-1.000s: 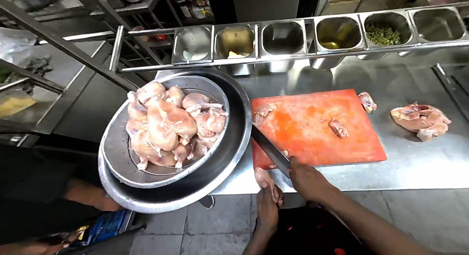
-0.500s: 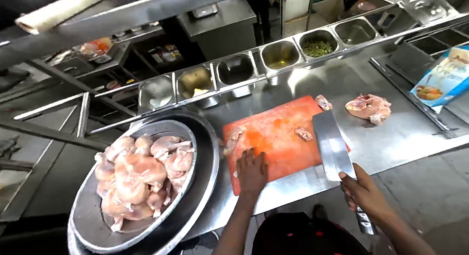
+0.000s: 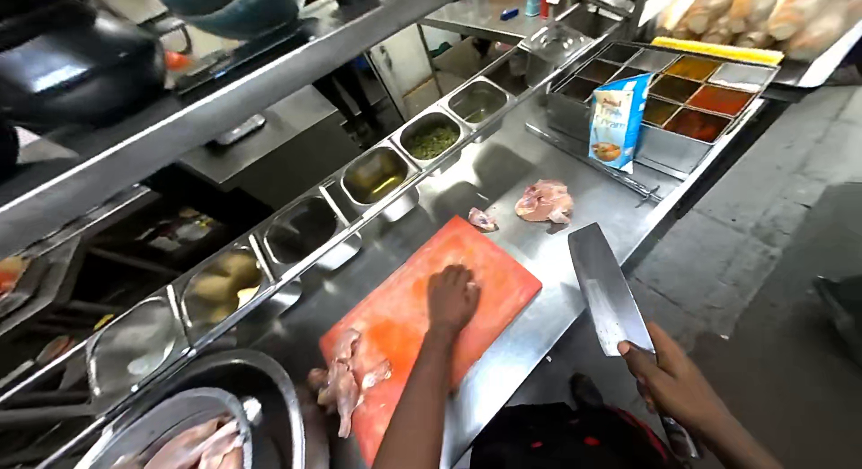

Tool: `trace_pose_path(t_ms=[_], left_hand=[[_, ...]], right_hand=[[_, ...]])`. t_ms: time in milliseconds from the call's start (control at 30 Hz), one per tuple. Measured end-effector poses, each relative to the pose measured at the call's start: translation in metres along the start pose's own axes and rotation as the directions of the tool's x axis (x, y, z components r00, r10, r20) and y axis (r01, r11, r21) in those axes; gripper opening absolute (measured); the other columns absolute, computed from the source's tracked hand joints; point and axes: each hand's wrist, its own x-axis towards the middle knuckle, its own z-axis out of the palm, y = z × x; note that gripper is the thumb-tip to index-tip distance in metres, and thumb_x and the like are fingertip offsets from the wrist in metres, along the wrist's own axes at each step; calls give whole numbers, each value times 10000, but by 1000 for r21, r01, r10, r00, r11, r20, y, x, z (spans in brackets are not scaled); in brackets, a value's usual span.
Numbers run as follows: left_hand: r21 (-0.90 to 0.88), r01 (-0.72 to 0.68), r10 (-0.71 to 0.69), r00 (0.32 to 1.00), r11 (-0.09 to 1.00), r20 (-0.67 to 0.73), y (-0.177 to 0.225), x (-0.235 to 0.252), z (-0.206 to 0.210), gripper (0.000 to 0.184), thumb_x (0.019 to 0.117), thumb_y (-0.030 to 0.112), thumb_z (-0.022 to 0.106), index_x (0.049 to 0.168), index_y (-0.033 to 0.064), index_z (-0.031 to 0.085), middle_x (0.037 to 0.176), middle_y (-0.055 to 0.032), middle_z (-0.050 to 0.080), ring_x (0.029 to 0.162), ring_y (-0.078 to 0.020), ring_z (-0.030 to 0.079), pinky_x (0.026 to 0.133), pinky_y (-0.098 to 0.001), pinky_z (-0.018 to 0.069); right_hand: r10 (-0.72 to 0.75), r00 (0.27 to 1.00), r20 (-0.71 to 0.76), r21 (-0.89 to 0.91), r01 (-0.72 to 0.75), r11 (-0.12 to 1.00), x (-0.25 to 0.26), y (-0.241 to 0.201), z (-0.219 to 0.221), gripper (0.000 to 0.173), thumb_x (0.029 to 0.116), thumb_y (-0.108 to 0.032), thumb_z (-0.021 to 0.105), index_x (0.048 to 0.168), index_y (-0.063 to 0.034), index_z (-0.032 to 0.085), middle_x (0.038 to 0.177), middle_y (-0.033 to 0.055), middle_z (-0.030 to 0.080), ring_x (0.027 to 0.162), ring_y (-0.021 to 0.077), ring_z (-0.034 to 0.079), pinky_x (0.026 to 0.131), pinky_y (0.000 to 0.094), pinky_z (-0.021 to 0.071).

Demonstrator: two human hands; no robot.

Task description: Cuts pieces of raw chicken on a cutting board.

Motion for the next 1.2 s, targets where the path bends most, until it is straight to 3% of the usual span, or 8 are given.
trace_pose_path(t_ms=[233,400,633,767,900,1067,1133,1200], left_hand=[[81,692,-680,721,718,-131,-145,-91,-27,443,1042,362,463,1364,104,625,1439,-251,548,1333,-469,517,1036,-706,415],[-78,825,-829,557,559,-56,-123,-101,-48,558,1025,335,571,1515,94,462,1468,-260,525,1344,-459,513,1051,-732,384],[-247,503,-546,825,828,-148,-51,-87,-16,394,974,272,672,1335,116,651,1200,-149,705,1139,-350,663,960,-543,556],[-225,508,-552,803,831,-224,-44,-94,-9,413,947,363,729,1301,158,677,1092,-125,736,1003,-340,702,855,-554,578],[-740,507,-809,582,442,-85,-68,-106,-27,478,989,287,699,1367,39,545,1127,-148,724,972,-245,721,867,-463,603],[-942,-132,-856,472,-308,213,-90,-112,-48,294,1094,312,447,1212,94,605,955,-68,664,802,-179,662,717,-377,588],[-920,-180,-846,484,-349,226,-94,-114,-53,366,1082,445,418,1170,133,589,909,-51,654,752,-171,658,673,-368,594],[-995,65,-892,442,-73,94,-96,-119,-62,332,1104,368,427,1219,112,605,920,-61,676,746,-147,665,664,-330,596]], right_hand=[[23,996,-88,-11,-24,1000,-4,19,-9,460,985,-372,596,1375,-143,511,822,72,658,527,191,616,469,395,556],[11,993,-114,49,-6,999,-3,27,-10,533,1007,-298,616,1452,-75,424,778,63,626,499,162,591,438,374,550],[88,996,33,155,-92,984,30,21,-13,301,1040,-259,567,1252,-91,433,619,-37,497,415,102,519,401,313,537],[45,996,71,135,-55,989,39,5,-12,332,1025,-227,563,1302,-109,424,619,-32,487,413,100,513,392,302,527],[14,998,65,143,-23,989,46,0,-11,366,989,-252,610,1294,-136,445,626,-25,504,403,109,508,379,307,518],[50,993,108,145,-66,987,55,-2,-10,306,1020,-243,577,1256,-113,431,643,-20,494,414,109,505,392,312,526],[40,992,119,155,-58,986,59,-2,-10,320,1018,-247,584,1272,-118,438,643,-21,501,417,111,512,395,311,529],[20,993,118,144,-37,989,64,-2,-5,412,1002,-271,598,1352,-138,424,679,-14,529,439,107,526,409,305,527]])
